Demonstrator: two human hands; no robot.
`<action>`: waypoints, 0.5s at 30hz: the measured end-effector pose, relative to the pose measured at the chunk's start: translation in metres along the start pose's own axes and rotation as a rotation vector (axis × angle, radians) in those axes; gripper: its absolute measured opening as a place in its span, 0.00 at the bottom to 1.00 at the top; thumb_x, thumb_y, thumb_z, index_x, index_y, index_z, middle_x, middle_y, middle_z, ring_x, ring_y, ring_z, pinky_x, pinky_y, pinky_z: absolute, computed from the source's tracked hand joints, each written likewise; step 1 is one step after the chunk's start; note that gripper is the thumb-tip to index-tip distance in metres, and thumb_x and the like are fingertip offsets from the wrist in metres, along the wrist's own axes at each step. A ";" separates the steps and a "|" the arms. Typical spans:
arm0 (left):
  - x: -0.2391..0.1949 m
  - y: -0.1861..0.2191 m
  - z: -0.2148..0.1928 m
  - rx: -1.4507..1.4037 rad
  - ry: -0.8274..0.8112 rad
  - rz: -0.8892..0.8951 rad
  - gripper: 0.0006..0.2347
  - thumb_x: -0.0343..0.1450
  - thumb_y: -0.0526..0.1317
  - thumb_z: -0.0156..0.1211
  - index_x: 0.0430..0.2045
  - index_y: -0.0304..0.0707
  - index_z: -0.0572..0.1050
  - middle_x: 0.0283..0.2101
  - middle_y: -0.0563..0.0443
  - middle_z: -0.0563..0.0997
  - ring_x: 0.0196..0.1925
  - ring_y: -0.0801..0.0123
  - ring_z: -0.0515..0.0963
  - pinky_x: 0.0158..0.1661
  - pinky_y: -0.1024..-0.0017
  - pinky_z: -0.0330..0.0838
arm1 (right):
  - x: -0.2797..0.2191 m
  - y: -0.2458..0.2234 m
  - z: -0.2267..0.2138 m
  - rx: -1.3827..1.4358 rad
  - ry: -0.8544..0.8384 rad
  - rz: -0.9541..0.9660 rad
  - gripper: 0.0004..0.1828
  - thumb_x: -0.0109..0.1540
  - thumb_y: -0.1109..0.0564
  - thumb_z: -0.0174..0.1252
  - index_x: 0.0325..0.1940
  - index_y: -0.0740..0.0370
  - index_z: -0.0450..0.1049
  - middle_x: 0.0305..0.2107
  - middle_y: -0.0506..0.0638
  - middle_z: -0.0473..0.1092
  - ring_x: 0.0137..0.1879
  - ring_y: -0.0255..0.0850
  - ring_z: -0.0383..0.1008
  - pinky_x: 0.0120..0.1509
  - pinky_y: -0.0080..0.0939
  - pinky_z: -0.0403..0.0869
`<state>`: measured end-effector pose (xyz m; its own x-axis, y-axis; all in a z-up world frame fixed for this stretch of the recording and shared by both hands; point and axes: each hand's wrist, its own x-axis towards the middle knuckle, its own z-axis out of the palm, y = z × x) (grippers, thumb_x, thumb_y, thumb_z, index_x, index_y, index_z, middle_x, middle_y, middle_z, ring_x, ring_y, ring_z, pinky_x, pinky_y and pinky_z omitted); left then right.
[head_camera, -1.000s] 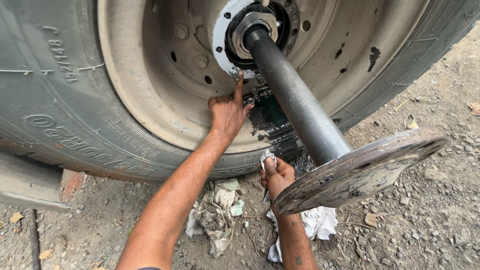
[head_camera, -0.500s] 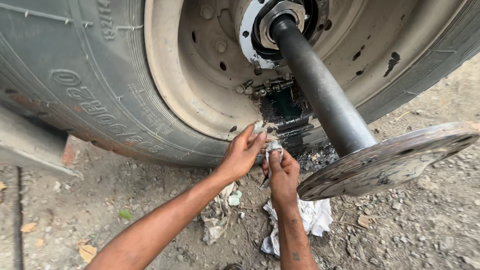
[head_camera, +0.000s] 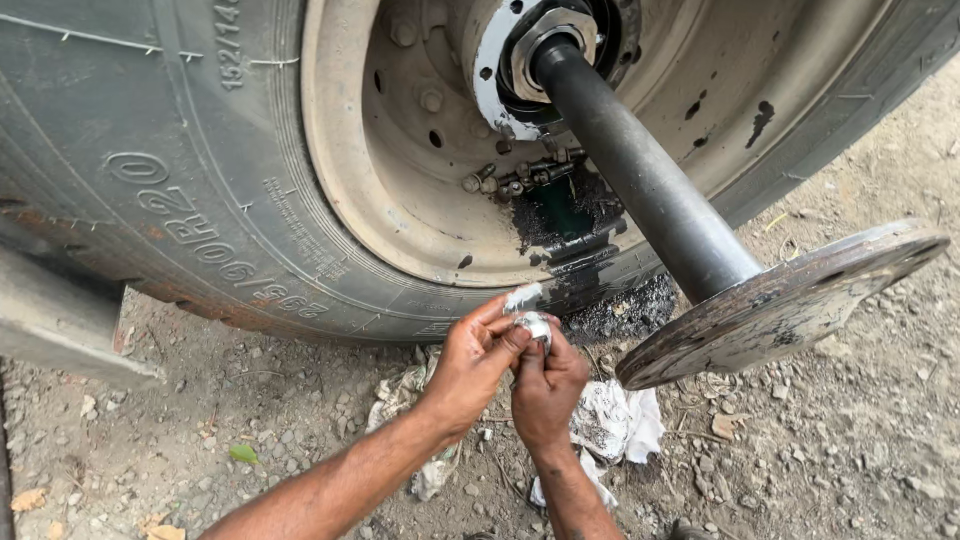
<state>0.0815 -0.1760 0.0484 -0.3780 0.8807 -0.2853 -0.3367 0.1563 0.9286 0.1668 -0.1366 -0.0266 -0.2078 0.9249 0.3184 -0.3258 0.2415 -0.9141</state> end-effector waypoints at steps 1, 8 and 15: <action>-0.002 -0.001 -0.001 0.000 -0.025 0.014 0.30 0.70 0.32 0.58 0.69 0.27 0.54 0.52 0.39 0.83 0.51 0.64 0.84 0.53 0.65 0.81 | -0.002 0.000 -0.001 -0.024 0.013 -0.018 0.10 0.70 0.62 0.53 0.41 0.65 0.80 0.23 0.44 0.72 0.25 0.27 0.66 0.25 0.28 0.63; -0.003 -0.002 -0.002 -0.081 -0.062 0.016 0.24 0.70 0.31 0.60 0.62 0.31 0.63 0.47 0.38 0.85 0.48 0.68 0.83 0.52 0.69 0.80 | -0.003 0.000 -0.004 -0.183 0.045 -0.116 0.10 0.68 0.64 0.51 0.41 0.67 0.79 0.20 0.43 0.72 0.23 0.26 0.66 0.26 0.29 0.63; -0.001 0.002 -0.001 -0.005 -0.031 0.097 0.14 0.72 0.30 0.59 0.52 0.26 0.75 0.43 0.42 0.86 0.43 0.72 0.85 0.46 0.73 0.83 | 0.005 -0.006 0.003 -0.194 0.054 -0.022 0.11 0.68 0.65 0.49 0.45 0.70 0.78 0.19 0.42 0.71 0.23 0.25 0.64 0.25 0.28 0.63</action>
<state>0.0805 -0.1767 0.0508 -0.3820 0.9052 -0.1862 -0.3040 0.0672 0.9503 0.1651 -0.1345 -0.0190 -0.1510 0.9319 0.3299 -0.1446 0.3093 -0.9399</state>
